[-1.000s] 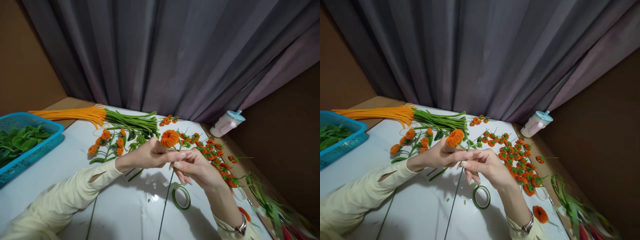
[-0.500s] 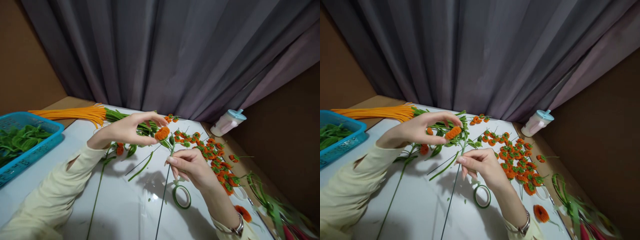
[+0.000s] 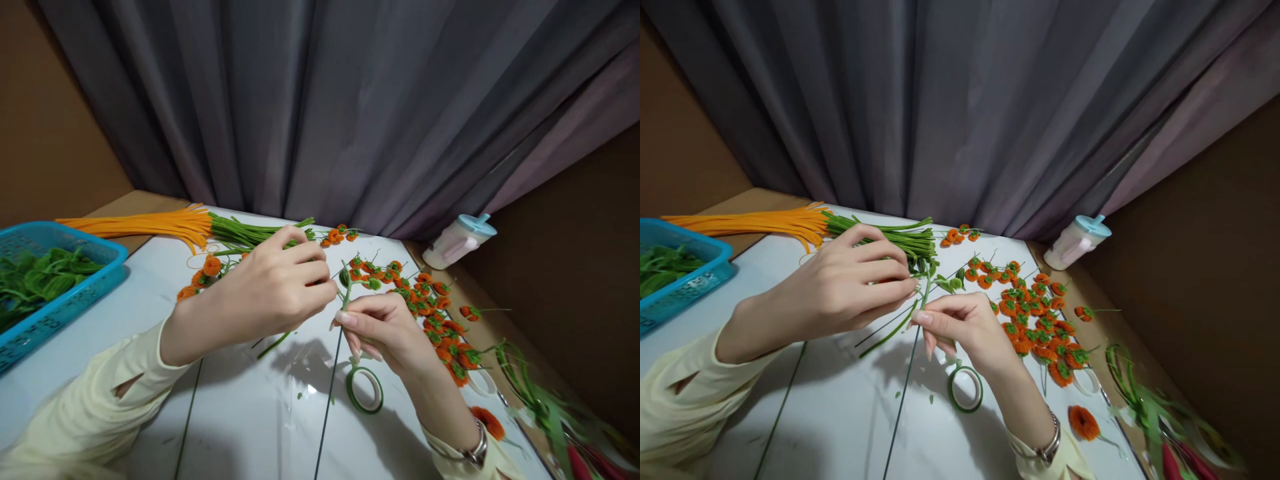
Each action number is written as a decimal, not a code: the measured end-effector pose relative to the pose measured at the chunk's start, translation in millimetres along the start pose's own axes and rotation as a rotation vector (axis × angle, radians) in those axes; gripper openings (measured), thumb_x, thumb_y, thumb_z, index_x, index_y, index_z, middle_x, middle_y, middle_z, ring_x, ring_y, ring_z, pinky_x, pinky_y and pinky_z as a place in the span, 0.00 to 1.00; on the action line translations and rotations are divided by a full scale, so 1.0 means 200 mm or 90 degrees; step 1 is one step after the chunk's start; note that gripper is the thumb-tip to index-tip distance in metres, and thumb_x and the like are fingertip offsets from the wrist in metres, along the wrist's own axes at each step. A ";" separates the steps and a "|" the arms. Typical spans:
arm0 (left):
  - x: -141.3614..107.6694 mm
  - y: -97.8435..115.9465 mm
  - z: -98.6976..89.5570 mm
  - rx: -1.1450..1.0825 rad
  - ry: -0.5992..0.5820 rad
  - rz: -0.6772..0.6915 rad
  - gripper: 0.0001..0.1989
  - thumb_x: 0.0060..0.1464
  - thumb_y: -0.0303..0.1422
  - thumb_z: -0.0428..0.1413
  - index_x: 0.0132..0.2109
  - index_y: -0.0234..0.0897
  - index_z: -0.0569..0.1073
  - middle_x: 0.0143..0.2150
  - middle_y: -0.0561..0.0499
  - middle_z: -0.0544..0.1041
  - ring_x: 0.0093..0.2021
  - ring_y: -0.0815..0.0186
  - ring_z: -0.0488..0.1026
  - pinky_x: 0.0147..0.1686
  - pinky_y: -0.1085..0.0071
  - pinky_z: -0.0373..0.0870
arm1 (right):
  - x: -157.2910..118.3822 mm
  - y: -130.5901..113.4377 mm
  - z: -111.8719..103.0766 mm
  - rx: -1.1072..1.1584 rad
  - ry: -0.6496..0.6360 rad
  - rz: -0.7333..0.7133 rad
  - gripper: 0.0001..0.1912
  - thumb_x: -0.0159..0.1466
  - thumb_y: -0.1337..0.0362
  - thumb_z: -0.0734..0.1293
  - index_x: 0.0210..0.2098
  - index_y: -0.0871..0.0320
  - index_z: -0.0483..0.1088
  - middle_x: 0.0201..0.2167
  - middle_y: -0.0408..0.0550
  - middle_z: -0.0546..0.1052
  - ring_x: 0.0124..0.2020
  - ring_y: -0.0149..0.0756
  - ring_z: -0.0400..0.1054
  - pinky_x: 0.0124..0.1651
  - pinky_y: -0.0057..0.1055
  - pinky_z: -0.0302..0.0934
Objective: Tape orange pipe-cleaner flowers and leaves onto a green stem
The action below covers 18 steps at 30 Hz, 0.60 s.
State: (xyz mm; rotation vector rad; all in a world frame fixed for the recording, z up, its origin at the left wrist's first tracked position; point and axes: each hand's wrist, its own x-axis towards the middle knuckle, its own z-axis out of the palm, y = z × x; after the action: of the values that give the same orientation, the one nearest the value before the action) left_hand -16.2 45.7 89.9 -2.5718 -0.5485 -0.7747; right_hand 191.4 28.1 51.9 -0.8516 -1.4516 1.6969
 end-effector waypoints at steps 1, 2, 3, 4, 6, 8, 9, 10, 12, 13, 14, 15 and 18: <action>0.00 0.00 0.00 -0.001 -0.002 0.003 0.09 0.59 0.24 0.52 0.31 0.34 0.74 0.30 0.52 0.77 0.36 0.63 0.73 0.42 0.61 0.63 | 0.00 0.00 0.00 -0.005 0.004 -0.003 0.11 0.58 0.62 0.72 0.22 0.63 0.76 0.15 0.43 0.73 0.11 0.19 0.52 0.12 0.21 0.41; 0.00 0.01 -0.01 -0.002 -0.003 0.006 0.10 0.59 0.24 0.52 0.30 0.34 0.74 0.29 0.52 0.76 0.35 0.63 0.73 0.41 0.61 0.63 | 0.00 0.00 0.01 -0.009 0.008 -0.006 0.12 0.58 0.63 0.72 0.22 0.63 0.75 0.15 0.43 0.73 0.11 0.19 0.52 0.12 0.21 0.41; 0.00 0.01 -0.01 -0.003 -0.004 0.007 0.10 0.59 0.24 0.52 0.29 0.34 0.73 0.27 0.52 0.76 0.34 0.63 0.72 0.41 0.61 0.63 | 0.00 0.00 0.01 -0.012 0.009 -0.008 0.12 0.58 0.63 0.72 0.21 0.63 0.75 0.14 0.43 0.73 0.11 0.19 0.52 0.12 0.21 0.40; 0.00 0.01 -0.01 -0.002 -0.006 0.008 0.11 0.59 0.25 0.52 0.29 0.34 0.73 0.27 0.52 0.75 0.34 0.63 0.72 0.40 0.61 0.63 | 0.00 0.00 0.01 -0.013 0.008 -0.008 0.12 0.58 0.63 0.72 0.21 0.63 0.75 0.14 0.43 0.73 0.11 0.19 0.52 0.13 0.21 0.40; 0.00 0.02 -0.02 0.003 -0.011 0.003 0.11 0.59 0.25 0.52 0.28 0.34 0.72 0.27 0.52 0.75 0.34 0.63 0.72 0.40 0.61 0.63 | 0.00 0.00 0.01 -0.012 0.006 -0.006 0.12 0.59 0.63 0.71 0.21 0.63 0.75 0.15 0.43 0.73 0.11 0.18 0.51 0.13 0.21 0.40; 0.00 0.03 -0.02 0.018 -0.012 -0.011 0.11 0.59 0.24 0.51 0.29 0.33 0.73 0.28 0.51 0.76 0.35 0.63 0.72 0.41 0.61 0.64 | 0.00 0.00 0.01 -0.011 0.005 -0.004 0.12 0.59 0.63 0.71 0.22 0.63 0.75 0.15 0.43 0.73 0.11 0.18 0.52 0.13 0.21 0.40; 0.00 0.03 -0.02 0.028 -0.009 -0.017 0.10 0.59 0.24 0.51 0.30 0.33 0.73 0.28 0.51 0.76 0.35 0.62 0.72 0.41 0.61 0.64 | 0.00 0.00 0.01 -0.010 0.007 -0.004 0.11 0.59 0.63 0.71 0.22 0.63 0.75 0.15 0.43 0.73 0.11 0.18 0.52 0.13 0.21 0.40; 0.00 0.03 -0.02 0.038 -0.005 -0.020 0.10 0.60 0.25 0.51 0.31 0.33 0.74 0.27 0.51 0.76 0.35 0.62 0.72 0.41 0.61 0.64 | 0.00 0.00 0.01 -0.008 0.008 -0.002 0.11 0.59 0.63 0.72 0.22 0.63 0.76 0.15 0.43 0.72 0.11 0.18 0.52 0.13 0.21 0.40; 0.00 0.04 -0.02 0.049 0.001 -0.012 0.10 0.61 0.25 0.50 0.33 0.33 0.74 0.26 0.51 0.75 0.34 0.63 0.72 0.41 0.61 0.63 | 0.00 0.00 0.02 -0.006 0.006 0.001 0.12 0.58 0.63 0.72 0.22 0.63 0.75 0.15 0.43 0.72 0.11 0.18 0.51 0.13 0.21 0.40; 0.01 0.04 -0.01 0.050 0.001 -0.003 0.10 0.61 0.24 0.50 0.33 0.33 0.74 0.26 0.51 0.75 0.34 0.63 0.72 0.40 0.62 0.63 | 0.00 0.00 0.02 -0.006 0.005 0.003 0.12 0.58 0.62 0.72 0.22 0.64 0.75 0.15 0.43 0.72 0.11 0.19 0.51 0.13 0.22 0.39; 0.01 0.04 -0.01 0.050 0.003 0.005 0.11 0.61 0.24 0.49 0.32 0.33 0.74 0.25 0.52 0.75 0.34 0.63 0.72 0.40 0.62 0.63 | 0.01 0.00 0.02 -0.007 0.003 0.005 0.12 0.58 0.62 0.72 0.22 0.64 0.75 0.15 0.43 0.72 0.11 0.19 0.51 0.13 0.22 0.39; 0.01 0.04 -0.01 0.048 0.004 0.012 0.12 0.61 0.23 0.49 0.31 0.34 0.74 0.25 0.52 0.75 0.35 0.63 0.72 0.40 0.62 0.63 | 0.01 0.00 0.02 -0.009 0.001 0.006 0.12 0.58 0.62 0.72 0.22 0.64 0.75 0.15 0.44 0.72 0.11 0.19 0.51 0.13 0.22 0.39; 0.01 0.04 -0.01 0.038 0.001 0.018 0.13 0.62 0.23 0.48 0.31 0.35 0.74 0.26 0.52 0.76 0.35 0.64 0.71 0.41 0.63 0.63 | 0.01 0.00 0.02 -0.015 0.002 0.007 0.12 0.59 0.62 0.71 0.23 0.63 0.75 0.15 0.44 0.72 0.11 0.19 0.51 0.13 0.22 0.39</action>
State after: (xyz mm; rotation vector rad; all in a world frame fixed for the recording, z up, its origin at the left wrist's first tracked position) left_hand -12.2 38.6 89.6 -2.5185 -0.5256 -0.7393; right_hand 188.1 27.4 52.8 -0.8762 -1.4693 1.6885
